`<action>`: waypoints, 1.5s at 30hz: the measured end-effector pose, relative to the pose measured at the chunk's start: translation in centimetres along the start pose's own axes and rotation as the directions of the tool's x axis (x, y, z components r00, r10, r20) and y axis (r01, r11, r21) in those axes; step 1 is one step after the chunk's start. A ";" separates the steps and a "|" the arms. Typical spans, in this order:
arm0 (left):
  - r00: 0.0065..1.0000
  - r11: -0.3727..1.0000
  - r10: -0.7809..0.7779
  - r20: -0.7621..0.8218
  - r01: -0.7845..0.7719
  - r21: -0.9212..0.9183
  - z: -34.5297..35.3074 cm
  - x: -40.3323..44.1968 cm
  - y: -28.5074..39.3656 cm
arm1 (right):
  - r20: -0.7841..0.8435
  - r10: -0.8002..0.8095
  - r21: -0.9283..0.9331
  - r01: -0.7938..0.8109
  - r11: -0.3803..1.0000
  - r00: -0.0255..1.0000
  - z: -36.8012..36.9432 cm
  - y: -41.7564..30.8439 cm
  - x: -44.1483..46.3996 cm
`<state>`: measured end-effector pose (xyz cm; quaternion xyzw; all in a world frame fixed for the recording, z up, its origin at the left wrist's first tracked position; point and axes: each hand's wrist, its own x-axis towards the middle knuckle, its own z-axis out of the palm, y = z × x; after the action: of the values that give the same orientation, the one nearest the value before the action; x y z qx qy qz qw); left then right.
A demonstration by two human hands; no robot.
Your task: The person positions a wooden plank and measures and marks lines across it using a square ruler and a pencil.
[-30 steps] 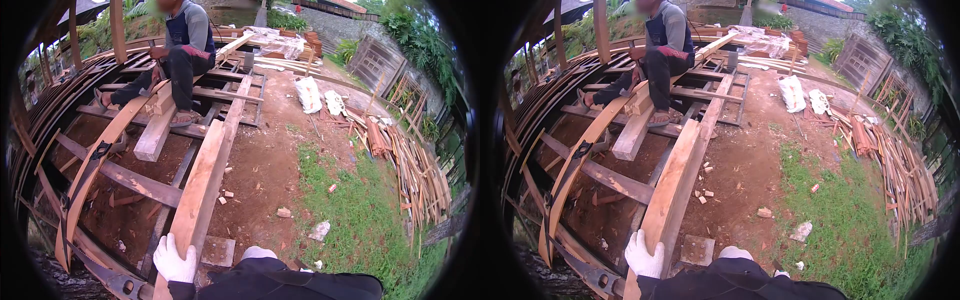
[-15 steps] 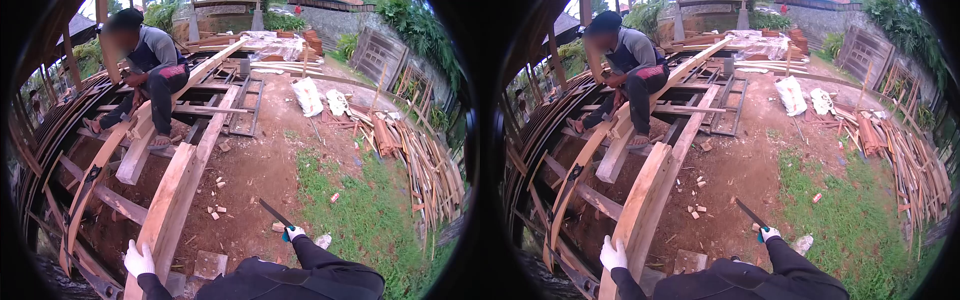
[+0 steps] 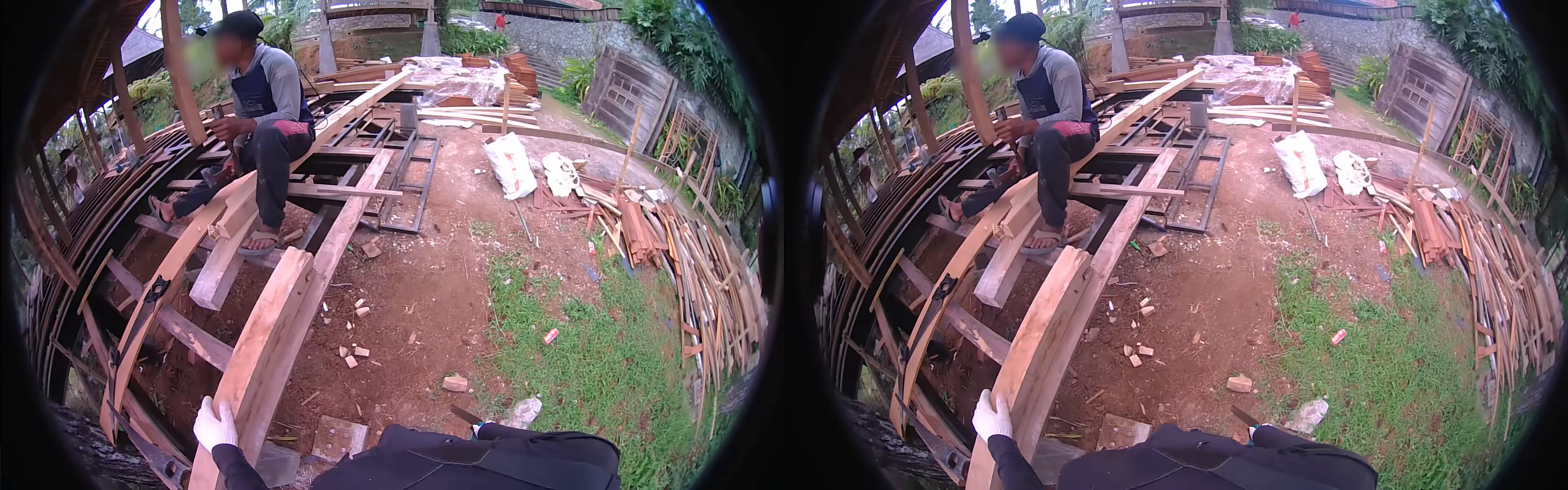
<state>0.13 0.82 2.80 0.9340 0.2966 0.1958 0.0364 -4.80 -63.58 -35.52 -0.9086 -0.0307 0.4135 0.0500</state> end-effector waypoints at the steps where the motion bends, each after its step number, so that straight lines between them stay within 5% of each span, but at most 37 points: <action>1: 1.000 1.000 0.001 0.004 -0.001 0.007 0.1 -0.1 -0.2 | 0.007 -0.002 0.003 0.002 1.000 1.000 -0.2 -0.2 -0.1; 4: 0.999 0.999 -0.003 -0.037 0.001 -0.048 0.5 0.1 -0.4 | 0.055 -0.090 0.005 0.090 0.996 0.994 -1.1 -0.3 1.4; 7: 1.000 1.000 -0.008 -0.023 0.007 -0.029 0.2 0.0 -0.2 | 0.037 0.359 0.456 -0.335 0.824 0.933 -6.1 -2.9 0.9; 9: 0.999 0.998 -0.013 -0.038 0.011 -0.058 0.4 0.0 -0.2 | 0.039 0.412 0.686 -0.324 0.651 0.910 -8.9 -3.9 0.8; 15: 0.999 0.999 -0.010 -0.039 0.008 -0.042 0.3 -0.1 -0.2 | -0.026 0.363 0.707 -0.240 0.665 0.931 -12.4 -4.7 0.8; 23: 0.999 0.999 -0.004 -0.039 0.003 -0.034 0.3 -0.1 -0.2 | 0.158 0.340 0.565 -0.367 0.739 0.927 -8.2 -5.6 0.3; 27: 0.999 1.000 0.005 -0.051 -0.007 -0.028 0.5 -0.1 -0.3 | 0.062 0.234 0.295 -0.242 0.924 0.970 -3.4 -4.3 3.2; 40: 0.999 0.998 0.005 -0.048 -0.007 -0.055 -1.7 -0.1 1.2 | 0.172 0.276 0.453 -0.325 0.830 0.946 -10.6 -5.4 1.3; 41: 0.999 0.999 -0.007 -0.037 0.005 -0.053 -1.8 0.0 1.1 | 0.141 -0.071 0.120 0.054 0.991 0.987 -7.6 -2.3 6.5; 42: 0.999 0.997 -0.004 -0.046 0.000 -0.083 -1.7 -0.1 0.7 | 0.092 -0.408 -0.245 0.418 0.875 0.908 -4.6 0.8 11.7; 45: 0.998 0.998 -0.058 0.039 0.059 -0.025 -2.6 -0.1 0.9 | 0.131 -0.257 -0.087 0.269 0.959 0.958 -2.1 1.6 18.5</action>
<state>-0.52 -0.11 5.30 0.9280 0.3204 0.1807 0.0598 8.92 -63.54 -48.17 -0.8717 -0.1757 0.4542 0.0554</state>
